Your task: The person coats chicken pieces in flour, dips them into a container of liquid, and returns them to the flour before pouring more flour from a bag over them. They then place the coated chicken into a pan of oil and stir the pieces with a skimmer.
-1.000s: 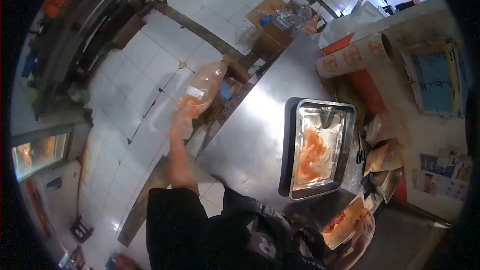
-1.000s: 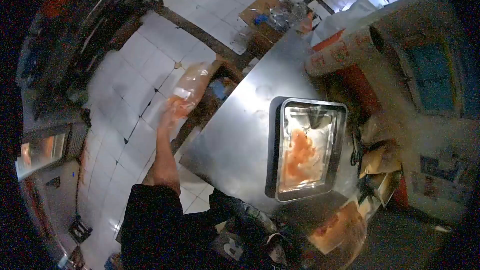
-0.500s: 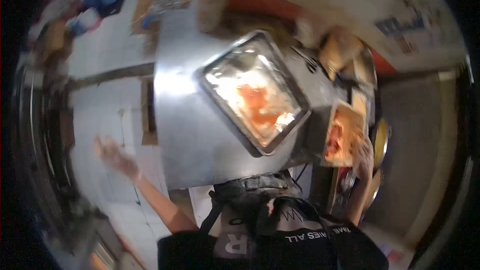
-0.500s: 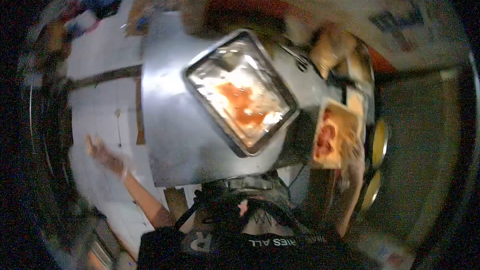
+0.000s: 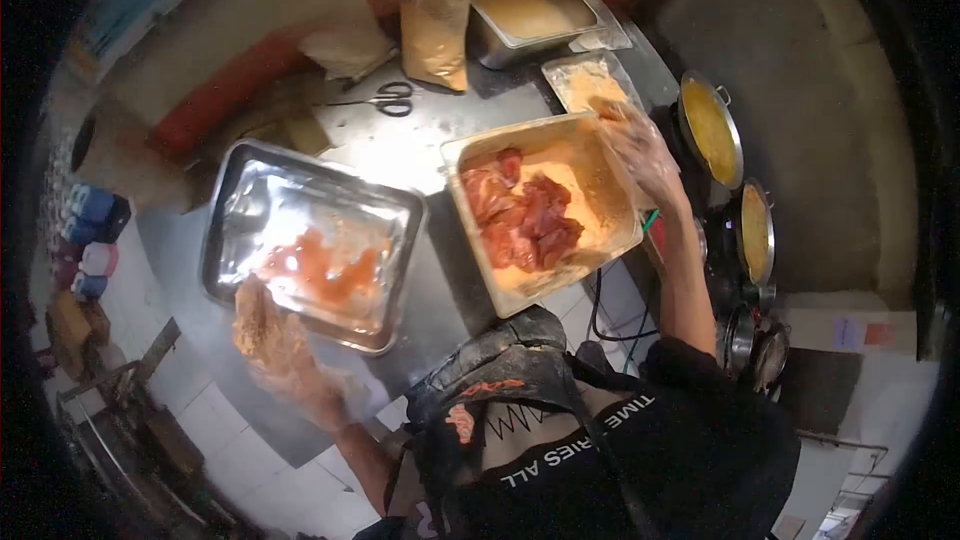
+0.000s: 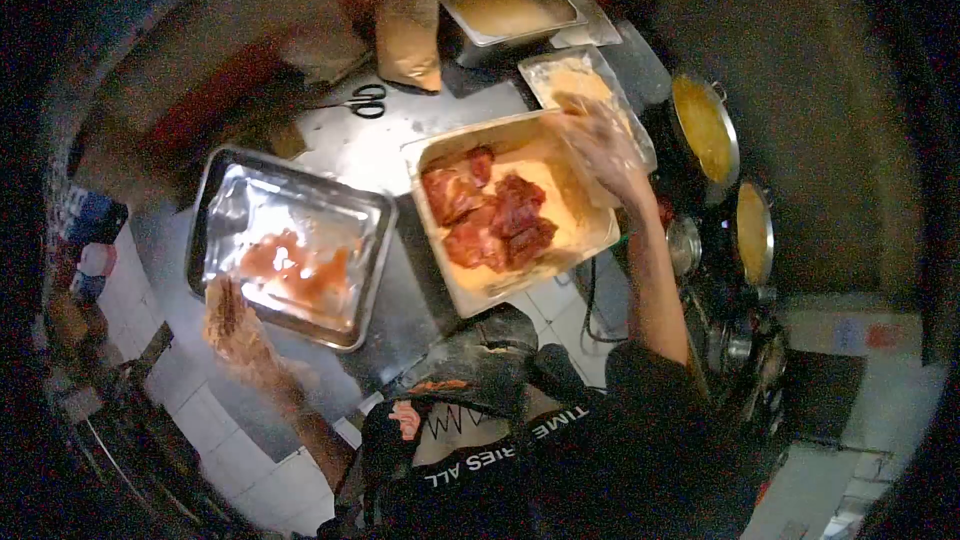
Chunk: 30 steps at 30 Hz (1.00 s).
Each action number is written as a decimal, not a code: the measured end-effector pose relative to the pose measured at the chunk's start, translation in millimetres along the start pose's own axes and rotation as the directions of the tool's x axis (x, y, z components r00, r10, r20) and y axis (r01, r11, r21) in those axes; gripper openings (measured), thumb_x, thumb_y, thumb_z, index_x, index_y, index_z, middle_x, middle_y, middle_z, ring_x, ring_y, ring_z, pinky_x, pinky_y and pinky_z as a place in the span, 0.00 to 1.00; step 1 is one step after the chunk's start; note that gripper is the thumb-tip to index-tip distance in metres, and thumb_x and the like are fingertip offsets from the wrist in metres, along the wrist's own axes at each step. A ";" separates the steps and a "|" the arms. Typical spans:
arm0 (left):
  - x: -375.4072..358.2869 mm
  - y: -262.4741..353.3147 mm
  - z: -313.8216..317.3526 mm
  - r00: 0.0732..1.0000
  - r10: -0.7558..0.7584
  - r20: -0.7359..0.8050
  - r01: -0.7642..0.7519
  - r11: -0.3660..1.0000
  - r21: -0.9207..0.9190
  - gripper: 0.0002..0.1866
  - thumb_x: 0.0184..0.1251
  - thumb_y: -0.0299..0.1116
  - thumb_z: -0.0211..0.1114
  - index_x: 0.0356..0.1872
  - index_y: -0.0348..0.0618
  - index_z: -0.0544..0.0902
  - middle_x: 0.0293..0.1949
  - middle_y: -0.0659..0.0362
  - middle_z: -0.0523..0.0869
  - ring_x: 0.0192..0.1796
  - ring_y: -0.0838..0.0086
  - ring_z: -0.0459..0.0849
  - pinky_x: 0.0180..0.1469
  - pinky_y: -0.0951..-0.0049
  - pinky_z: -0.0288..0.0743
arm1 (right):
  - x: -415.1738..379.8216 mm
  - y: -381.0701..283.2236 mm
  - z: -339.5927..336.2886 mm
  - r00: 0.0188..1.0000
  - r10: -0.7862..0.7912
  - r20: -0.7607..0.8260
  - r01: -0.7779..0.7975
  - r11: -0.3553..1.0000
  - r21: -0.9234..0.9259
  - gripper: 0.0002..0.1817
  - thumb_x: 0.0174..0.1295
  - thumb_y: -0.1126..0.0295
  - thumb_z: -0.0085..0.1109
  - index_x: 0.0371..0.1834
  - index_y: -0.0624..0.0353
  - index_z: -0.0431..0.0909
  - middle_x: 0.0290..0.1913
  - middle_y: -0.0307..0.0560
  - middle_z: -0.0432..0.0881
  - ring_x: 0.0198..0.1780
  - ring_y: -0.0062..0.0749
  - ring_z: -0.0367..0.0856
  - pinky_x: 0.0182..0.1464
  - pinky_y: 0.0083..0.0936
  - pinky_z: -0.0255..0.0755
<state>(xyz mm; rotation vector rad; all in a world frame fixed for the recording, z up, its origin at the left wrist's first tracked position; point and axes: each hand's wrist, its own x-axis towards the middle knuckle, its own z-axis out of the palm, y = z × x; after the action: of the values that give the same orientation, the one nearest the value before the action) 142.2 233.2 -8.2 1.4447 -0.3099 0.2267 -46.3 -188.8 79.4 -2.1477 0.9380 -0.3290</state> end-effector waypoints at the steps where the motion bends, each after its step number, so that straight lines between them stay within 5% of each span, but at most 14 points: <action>1: -2.7 23.8 23.3 0.994 -0.097 0.058 0.088 0.985 0.145 0.27 0.61 0.25 0.58 0.64 0.25 0.74 0.63 0.40 0.77 0.68 0.52 0.74 0.73 0.56 0.66 | 23.5 -0.4 -3.1 0.997 -0.061 0.052 0.062 0.998 -0.013 0.28 0.69 0.58 0.63 0.69 0.56 0.72 0.60 0.51 0.82 0.60 0.35 0.80 0.62 0.33 0.74; 4: -33.9 17.6 101.0 0.978 -0.086 0.189 0.114 0.983 -0.144 0.26 0.57 0.19 0.61 0.60 0.25 0.77 0.60 0.39 0.79 0.68 0.54 0.75 0.72 0.57 0.68 | 90.9 19.1 8.7 0.956 -0.217 0.200 0.187 0.970 0.159 0.26 0.68 0.58 0.64 0.67 0.53 0.75 0.61 0.52 0.81 0.60 0.36 0.80 0.62 0.33 0.75; 8: -55.0 49.0 203.8 0.985 -0.066 0.157 0.077 0.995 -0.060 0.26 0.58 0.17 0.62 0.61 0.25 0.75 0.60 0.40 0.79 0.67 0.54 0.76 0.71 0.57 0.69 | 169.2 7.8 46.5 0.851 -0.438 0.290 0.254 0.827 0.502 0.19 0.67 0.58 0.64 0.59 0.52 0.82 0.59 0.53 0.83 0.58 0.37 0.82 0.60 0.31 0.76; 10: -48.8 70.5 237.6 0.962 -0.263 0.076 0.272 0.947 -0.172 0.28 0.58 0.16 0.63 0.63 0.25 0.72 0.61 0.41 0.79 0.67 0.53 0.76 0.71 0.57 0.69 | 220.8 -16.4 67.5 0.770 -0.637 -0.036 0.638 0.770 0.010 0.20 0.62 0.55 0.67 0.50 0.57 0.85 0.50 0.55 0.86 0.52 0.40 0.86 0.55 0.33 0.79; 11: -46.4 77.0 243.4 0.960 -0.261 0.100 0.271 0.956 -0.110 0.29 0.61 0.19 0.65 0.65 0.26 0.70 0.63 0.41 0.77 0.67 0.52 0.76 0.70 0.56 0.70 | 247.6 -21.9 79.3 0.764 -0.644 -0.038 0.645 0.764 0.027 0.20 0.62 0.55 0.67 0.50 0.57 0.85 0.50 0.55 0.86 0.52 0.40 0.86 0.55 0.33 0.79; 13: -46.1 80.6 251.1 0.969 -0.239 0.060 0.243 0.967 -0.080 0.28 0.62 0.21 0.65 0.64 0.27 0.71 0.62 0.41 0.78 0.66 0.52 0.77 0.70 0.55 0.70 | 302.0 -28.4 101.4 0.956 -0.293 0.019 0.292 0.956 0.032 0.19 0.67 0.58 0.60 0.58 0.49 0.83 0.50 0.49 0.88 0.54 0.40 0.85 0.63 0.35 0.74; 17: -54.9 80.7 252.3 0.974 -0.216 -0.068 0.216 0.976 -0.006 0.26 0.64 0.29 0.65 0.63 0.28 0.74 0.60 0.43 0.79 0.63 0.55 0.79 0.69 0.55 0.70 | 358.2 -21.4 134.7 0.911 -0.413 -0.028 0.391 0.881 -0.268 0.21 0.61 0.49 0.63 0.47 0.51 0.89 0.48 0.48 0.89 0.52 0.37 0.86 0.57 0.34 0.77; 20: -79.5 71.6 251.0 0.965 -0.241 -0.098 0.239 0.970 -0.035 0.23 0.66 0.32 0.64 0.60 0.30 0.76 0.59 0.45 0.80 0.62 0.57 0.79 0.69 0.59 0.70 | 328.2 -7.4 138.7 0.829 -0.519 -0.211 0.497 0.855 -0.148 0.27 0.58 0.50 0.64 0.55 0.57 0.78 0.45 0.57 0.86 0.47 0.49 0.85 0.51 0.42 0.78; 21: -85.3 63.2 250.4 0.946 -0.325 0.005 0.320 0.935 0.151 0.23 0.67 0.33 0.64 0.59 0.31 0.77 0.59 0.46 0.81 0.62 0.60 0.79 0.68 0.60 0.71 | 317.7 -12.5 130.6 0.762 -0.557 -0.329 0.558 0.824 -0.102 0.32 0.57 0.51 0.65 0.59 0.60 0.73 0.44 0.61 0.85 0.45 0.55 0.85 0.48 0.47 0.79; 23: -68.3 79.9 272.8 0.788 -0.602 0.130 0.538 0.775 0.332 0.24 0.70 0.41 0.65 0.59 0.33 0.77 0.58 0.51 0.81 0.61 0.66 0.80 0.65 0.63 0.72 | 221.1 -22.3 72.5 0.928 -0.369 0.049 0.364 0.927 0.096 0.27 0.60 0.53 0.63 0.56 0.61 0.75 0.46 0.61 0.84 0.47 0.56 0.84 0.48 0.46 0.78; 25: -72.5 53.3 275.8 0.732 -0.621 0.281 0.480 0.762 0.434 0.24 0.70 0.41 0.64 0.60 0.33 0.77 0.58 0.51 0.81 0.61 0.66 0.80 0.64 0.63 0.72 | 159.3 40.6 70.0 0.915 -0.389 0.109 0.308 0.846 0.435 0.21 0.65 0.57 0.60 0.54 0.62 0.80 0.48 0.61 0.84 0.49 0.50 0.85 0.49 0.39 0.77; 26: -77.6 36.8 276.1 0.701 -0.628 0.338 0.452 0.757 0.471 0.24 0.70 0.41 0.64 0.60 0.34 0.77 0.58 0.51 0.81 0.61 0.66 0.80 0.64 0.63 0.72 | 132.3 59.9 58.6 0.951 -0.028 0.308 -0.008 0.993 0.115 0.22 0.66 0.56 0.60 0.54 0.62 0.80 0.49 0.62 0.84 0.49 0.49 0.85 0.50 0.37 0.77; 29: -87.7 -11.1 275.5 0.633 -0.655 0.413 0.422 0.739 0.526 0.24 0.71 0.42 0.64 0.60 0.34 0.77 0.58 0.51 0.81 0.61 0.66 0.80 0.64 0.63 0.73 | 60.6 80.9 27.8 0.952 -0.121 0.283 0.074 0.983 0.170 0.24 0.67 0.54 0.60 0.55 0.62 0.80 0.49 0.63 0.84 0.49 0.53 0.84 0.49 0.40 0.77; 30: -91.3 -22.8 276.6 0.616 -0.663 0.426 0.419 0.734 0.534 0.24 0.71 0.42 0.64 0.60 0.34 0.77 0.59 0.51 0.81 0.61 0.66 0.80 0.64 0.63 0.73 | 49.0 99.4 30.8 0.935 0.074 0.348 -0.080 0.997 0.002 0.26 0.68 0.51 0.57 0.59 0.60 0.78 0.52 0.64 0.83 0.53 0.53 0.82 0.55 0.41 0.74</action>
<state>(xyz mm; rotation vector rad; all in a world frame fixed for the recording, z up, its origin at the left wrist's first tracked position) 44.5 -40.9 -33.9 1.9200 -0.3127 -0.7554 -48.5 -251.4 -17.0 -2.0579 0.8062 0.0828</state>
